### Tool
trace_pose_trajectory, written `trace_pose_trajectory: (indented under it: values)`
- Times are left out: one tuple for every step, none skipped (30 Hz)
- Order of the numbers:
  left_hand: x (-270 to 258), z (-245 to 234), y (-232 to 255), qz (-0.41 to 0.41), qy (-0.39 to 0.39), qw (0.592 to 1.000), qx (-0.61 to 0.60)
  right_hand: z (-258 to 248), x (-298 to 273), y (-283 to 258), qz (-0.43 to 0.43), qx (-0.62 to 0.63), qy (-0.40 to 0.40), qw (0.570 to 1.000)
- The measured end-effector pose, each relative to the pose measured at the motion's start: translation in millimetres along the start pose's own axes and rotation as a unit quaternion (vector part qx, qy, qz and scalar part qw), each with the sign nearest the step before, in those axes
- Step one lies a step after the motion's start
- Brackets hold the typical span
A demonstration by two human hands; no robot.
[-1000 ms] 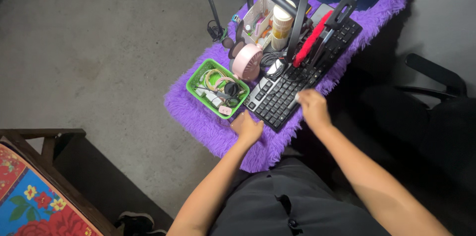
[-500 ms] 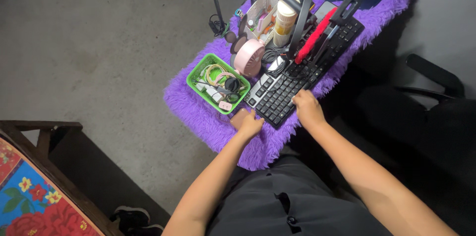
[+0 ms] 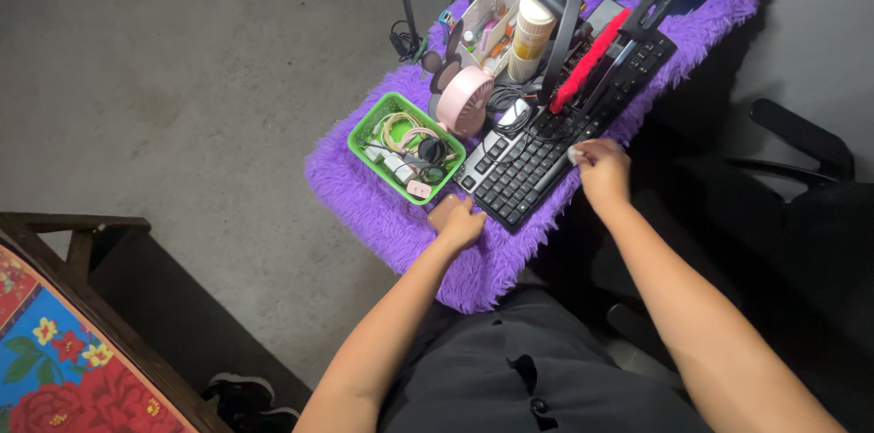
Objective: The person cleans a computer keyboard using a small white cloth. They wipe the keys and the surface of the keyboard, then place the cloth on a nearby shelf.
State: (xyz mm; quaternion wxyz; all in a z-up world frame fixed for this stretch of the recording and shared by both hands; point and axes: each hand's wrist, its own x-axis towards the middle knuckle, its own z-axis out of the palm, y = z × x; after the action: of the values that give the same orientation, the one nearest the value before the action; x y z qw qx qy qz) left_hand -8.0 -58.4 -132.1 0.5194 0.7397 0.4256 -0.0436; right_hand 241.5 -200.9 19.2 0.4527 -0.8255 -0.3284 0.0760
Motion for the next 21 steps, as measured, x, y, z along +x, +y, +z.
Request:
trace_pose_trajectory:
  values:
    - [-0.2, 0.6, -0.6, -0.002, 0.002, 1.0, 0.0, 4.4, -1.9, -0.6, -0.036, -0.034, -0.009, 0.999]
    - [0.4, 1.3, -1.1, -0.004, 0.003, 1.0, 0.001, 6.9, -3.7, -1.9, -0.073, -0.067, -0.018, 0.995]
    - [1.1, 2.1, -1.7, -0.006, 0.005, 1.0, 0.001, 9.0, -7.0, -4.7, -0.056, -0.068, -0.024, 0.996]
    - [2.4, 2.4, -1.9, 0.004, 0.011, 1.0, 0.009, 12.7, -11.9, -9.5, -0.04, -0.069, -0.03, 0.996]
    - [4.3, 2.0, -1.6, 0.014, 0.017, 1.0, 0.016, 16.3, -16.7, -15.1, -0.023, -0.07, -0.036, 0.997]
    - [5.3, 2.4, -1.2, 0.023, 0.022, 0.999, 0.024, 17.1, -23.2, -20.4, -0.025, -0.086, -0.051, 0.995]
    - [6.1, 2.6, -1.2, 0.013, 0.016, 0.999, 0.026, 16.0, -30.3, -24.9, -0.027, -0.103, -0.066, 0.992]
    - [6.3, 2.3, -1.9, 0.002, 0.01, 1.0, 0.027, 14.5, -35.4, -28.3, -0.029, -0.119, -0.082, 0.989]
    - [6.4, 1.2, -1.8, -0.008, 0.003, 1.0, 0.029, 13.9, -38.3, -30.4, -0.029, -0.096, -0.092, 0.991]
    - [6.8, -0.2, -0.3, -0.007, 0.004, 1.0, 0.021, 12.9, -38.8, -31.2, -0.031, -0.074, -0.101, 0.992]
    - [5.3, -1.4, 0.7, -0.006, 0.006, 1.0, 0.013, 11.9, -37.4, -29.8, -0.032, -0.052, -0.111, 0.992]
    - [3.8, -2.1, 1.7, -0.006, 0.007, 1.0, 0.004, 10.0, -33.6, -25.3, -0.026, -0.038, -0.1, 0.994]
    - [3.4, -2.5, 3.2, -0.009, 0.006, 1.0, 0.003, 6.3, -27.8, -17.8, -0.021, -0.025, -0.09, 0.995]
    - [2.2, -2.6, 4.2, -0.012, 0.005, 1.0, 0.001, 2.6, -21.7, -8.2, -0.016, -0.011, -0.081, 0.997]
    - [1.9, -2.5, 5.3, -0.016, 0.004, 1.0, -0.001, -1.4, -12.8, 3.5, -0.016, -0.034, -0.045, 0.998]
    - [1.7, -2.4, 5.7, -0.015, 0.005, 1.0, 0.006, -6.3, -1.3, 17.1, -0.017, -0.057, -0.01, 0.998]
    - [1.9, -1.9, 6.1, -0.014, 0.006, 1.0, 0.012, -13.1, 9.8, 31.5, -0.018, -0.08, 0.024, 0.996]
    - [2.5, -1.7, 6.4, -0.012, 0.008, 1.0, 0.019, -21.2, 20.7, 46.0, 0.011, -0.067, 0.032, 0.997]
    - [2.7, -1.6, 6.5, -0.016, 0.008, 1.0, 0.026, -29.7, 31.3, 59.7, 0.039, -0.055, 0.04, 0.997]
    - [2.9, -2.2, 6.5, -0.019, 0.008, 0.999, 0.032, -37.8, 41.9, 71.4, 0.028, -0.049, 0.052, 0.997]
    - [2.8, -3.1, 6.4, -0.022, 0.008, 0.999, 0.039, -44.2, 51.6, 80.8, 0.018, -0.044, 0.064, 0.997]
